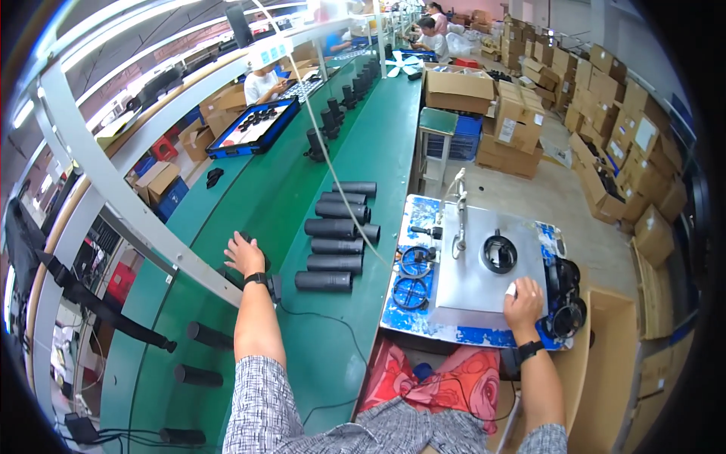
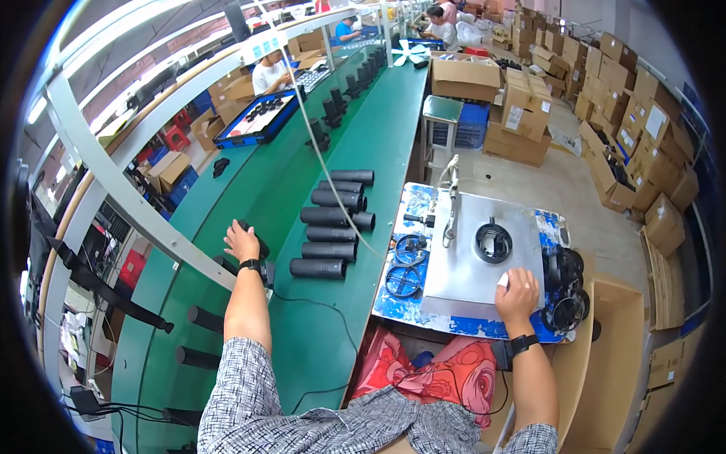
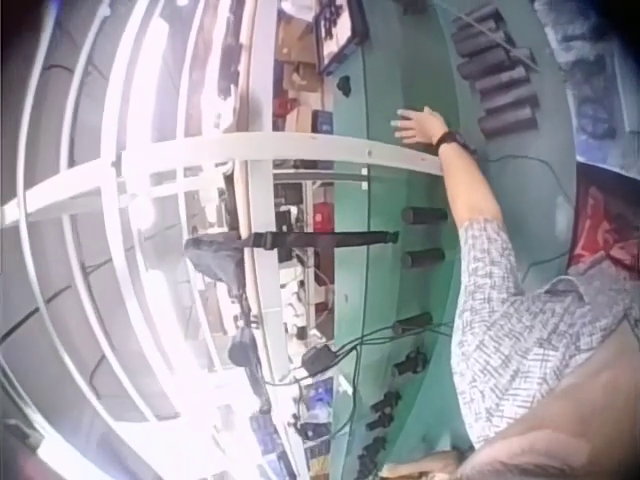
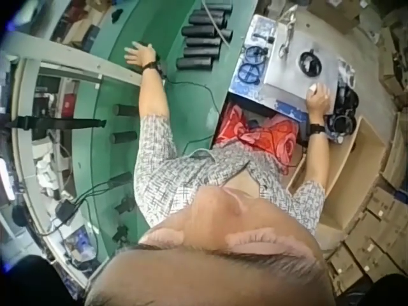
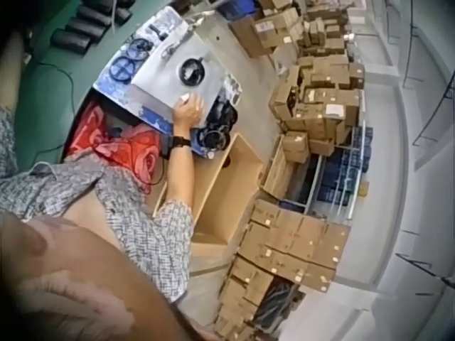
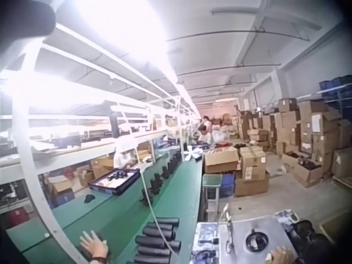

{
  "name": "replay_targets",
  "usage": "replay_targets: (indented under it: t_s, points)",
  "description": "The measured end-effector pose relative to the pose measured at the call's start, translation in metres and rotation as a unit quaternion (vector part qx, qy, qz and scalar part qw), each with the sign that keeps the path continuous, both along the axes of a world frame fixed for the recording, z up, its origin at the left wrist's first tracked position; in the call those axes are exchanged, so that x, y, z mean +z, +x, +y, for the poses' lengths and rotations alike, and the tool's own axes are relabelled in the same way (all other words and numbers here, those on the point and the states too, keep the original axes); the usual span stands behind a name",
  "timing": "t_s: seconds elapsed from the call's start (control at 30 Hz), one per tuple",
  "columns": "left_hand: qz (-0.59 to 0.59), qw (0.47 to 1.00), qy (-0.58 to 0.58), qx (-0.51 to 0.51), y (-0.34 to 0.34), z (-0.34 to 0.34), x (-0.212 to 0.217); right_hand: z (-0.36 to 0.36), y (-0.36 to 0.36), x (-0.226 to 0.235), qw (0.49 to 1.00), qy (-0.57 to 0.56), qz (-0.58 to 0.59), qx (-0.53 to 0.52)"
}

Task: The person places a plastic frame onto a machine, fits a cylindrical tube from a conveyor belt over it, and presses them together. They then remove the assembled component, set it aside, and repeat the process.

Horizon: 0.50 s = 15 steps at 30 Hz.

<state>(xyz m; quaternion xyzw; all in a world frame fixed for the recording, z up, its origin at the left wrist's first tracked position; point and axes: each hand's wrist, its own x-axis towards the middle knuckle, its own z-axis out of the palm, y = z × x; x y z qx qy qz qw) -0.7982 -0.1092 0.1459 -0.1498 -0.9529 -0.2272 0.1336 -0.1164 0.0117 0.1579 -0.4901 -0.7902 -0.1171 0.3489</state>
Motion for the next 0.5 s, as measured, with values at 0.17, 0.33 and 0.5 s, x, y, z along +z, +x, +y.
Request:
replay_targets:
  t_s: [0.17, 0.33, 0.5]
  points:
    - [0.089, 0.967, 0.181, -0.156, 0.030, -0.023, 0.014, -0.001, -0.002, 0.004, 1.000, -0.016, 0.014, 0.009]
    - [0.133, 0.873, 0.280, -0.378, 0.243, -0.017, 0.105, -0.012, 0.017, 0.018, 0.972, -0.077, 0.205, 0.089]
    - [0.053, 0.746, 0.291, -0.597, 0.424, -0.047, 0.149, -0.076, -0.072, 0.103, 0.895, -0.209, 0.181, 0.351]
